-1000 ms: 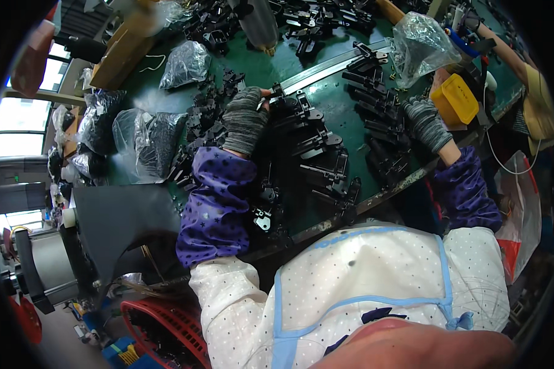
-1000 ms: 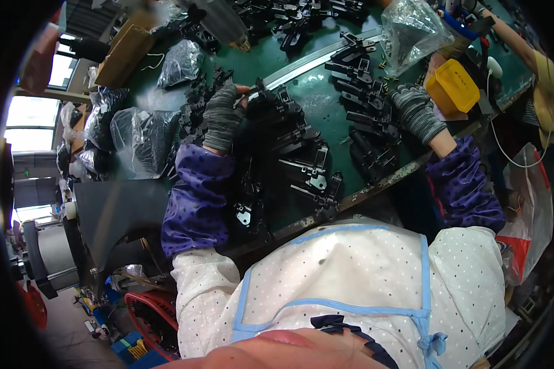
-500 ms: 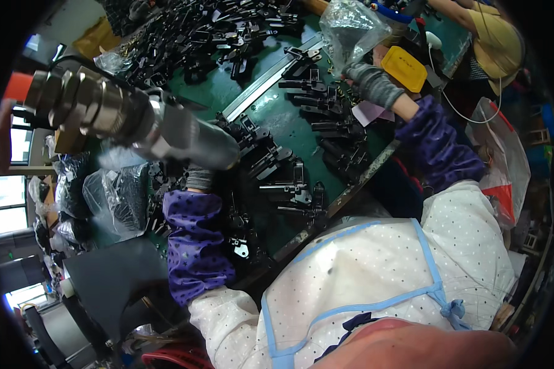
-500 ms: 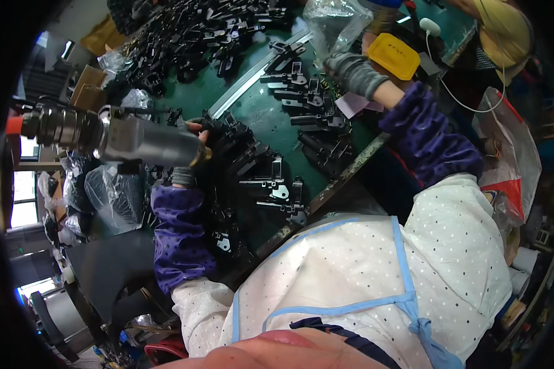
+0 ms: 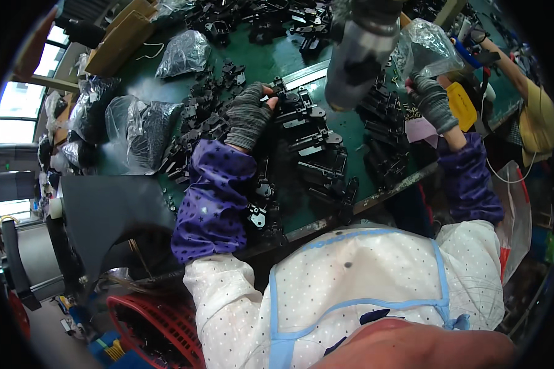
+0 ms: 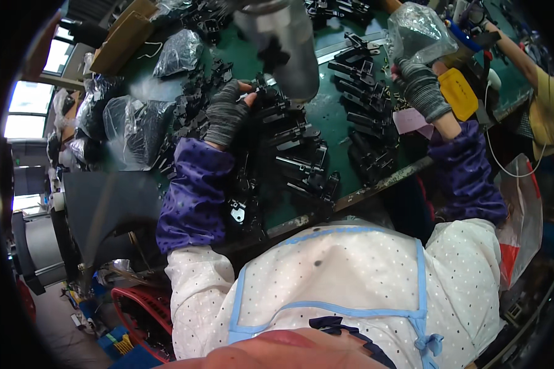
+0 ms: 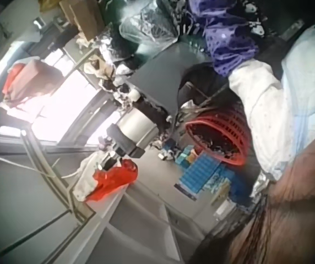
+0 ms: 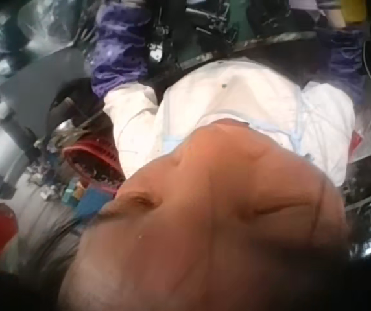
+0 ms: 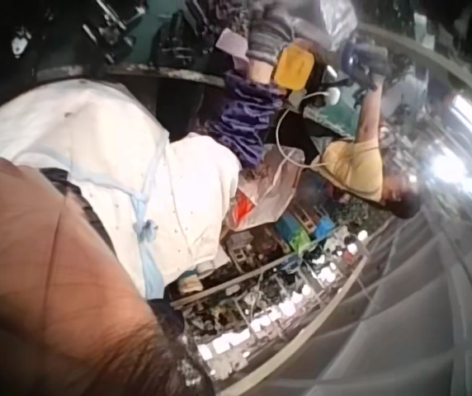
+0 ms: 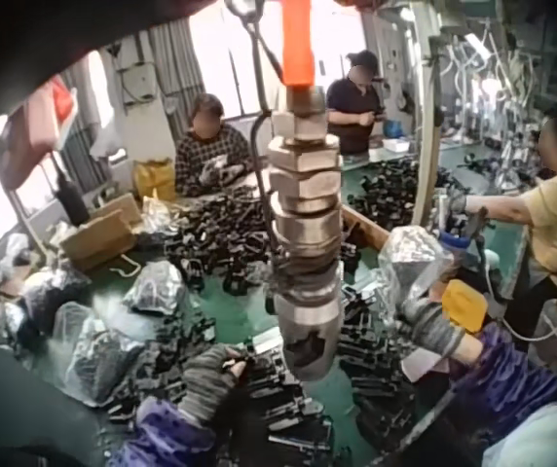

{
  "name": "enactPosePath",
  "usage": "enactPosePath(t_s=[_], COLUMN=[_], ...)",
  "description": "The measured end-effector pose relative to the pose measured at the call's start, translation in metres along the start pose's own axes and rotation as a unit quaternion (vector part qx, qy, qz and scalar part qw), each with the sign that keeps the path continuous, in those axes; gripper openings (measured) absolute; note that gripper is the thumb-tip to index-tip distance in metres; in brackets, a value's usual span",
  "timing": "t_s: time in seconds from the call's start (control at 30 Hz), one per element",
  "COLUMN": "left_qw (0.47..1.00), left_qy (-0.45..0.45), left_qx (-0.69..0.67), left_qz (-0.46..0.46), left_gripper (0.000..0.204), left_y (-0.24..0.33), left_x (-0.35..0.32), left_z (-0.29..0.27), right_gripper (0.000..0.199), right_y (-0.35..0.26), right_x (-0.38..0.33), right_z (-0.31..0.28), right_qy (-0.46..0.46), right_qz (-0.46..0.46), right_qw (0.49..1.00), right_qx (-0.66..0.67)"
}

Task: Assembling mechanical components using an air screwdriver on an assembly line.

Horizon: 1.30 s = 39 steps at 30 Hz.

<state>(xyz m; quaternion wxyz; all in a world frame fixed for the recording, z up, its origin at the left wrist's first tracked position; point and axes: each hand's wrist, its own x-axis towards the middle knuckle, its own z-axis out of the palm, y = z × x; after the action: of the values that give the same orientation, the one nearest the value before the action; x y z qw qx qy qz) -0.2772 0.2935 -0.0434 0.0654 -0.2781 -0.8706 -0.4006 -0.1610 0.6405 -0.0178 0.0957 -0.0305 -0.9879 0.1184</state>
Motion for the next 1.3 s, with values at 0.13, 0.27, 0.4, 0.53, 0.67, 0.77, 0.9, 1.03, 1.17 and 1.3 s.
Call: enactPosePath(t_s=[0.13,0.27,0.4,0.53,0.67,0.77,0.9,1.03,1.17,1.3], left_qw=[0.995,0.997,0.997,0.999,0.997,1.0,0.996,0.999,0.998,1.0], left_qy=[0.013,-0.019,0.013,0.012,0.003,-0.007,-0.01,-0.009,0.003,-0.001], left_qx=[0.099,0.062,0.066,-0.019,-0.008,0.009,0.055,-0.008,0.013,-0.016], left_qz=[0.026,0.039,0.045,0.038,0.077,0.02,-0.063,-0.041,-0.06,-0.024], left_gripper=[0.018,0.019,0.023,0.024,0.025,0.021,0.019,0.019,0.021,0.018], left_y=[-0.002,-0.002,-0.005,-0.026,-0.023,-0.011,0.009,0.001,-0.001,0.006], left_x=[-0.014,0.002,-0.013,-0.012,-0.009,-0.009,-0.004,-0.003,-0.008,0.001], left_z=[-0.022,0.02,-0.014,0.004,0.006,-0.006,-0.005,0.0,-0.002,0.009], right_gripper=[0.014,0.009,0.01,0.012,0.012,0.018,0.042,0.067,0.056,0.035], right_y=[-0.087,-0.115,-0.171,-0.176,-0.178,-0.193,-0.184,-0.193,-0.238,-0.183], right_x=[0.019,0.048,0.104,0.12,0.117,0.111,0.077,0.093,0.096,0.161], right_z=[-0.017,0.027,0.056,0.075,0.057,0.052,0.027,-0.02,-0.01,0.068], right_qy=[-0.031,-0.106,-0.271,-0.323,-0.366,-0.344,0.121,0.398,0.208,-0.02], right_qz=[-0.168,-0.203,-0.123,-0.087,-0.024,-0.098,-0.277,-0.361,-0.304,-0.206], right_qw=[0.95,0.935,0.843,0.865,0.856,0.888,0.947,0.822,0.814,0.694], right_qx=[0.26,0.272,0.448,0.374,0.365,0.289,0.107,0.189,0.448,0.689])
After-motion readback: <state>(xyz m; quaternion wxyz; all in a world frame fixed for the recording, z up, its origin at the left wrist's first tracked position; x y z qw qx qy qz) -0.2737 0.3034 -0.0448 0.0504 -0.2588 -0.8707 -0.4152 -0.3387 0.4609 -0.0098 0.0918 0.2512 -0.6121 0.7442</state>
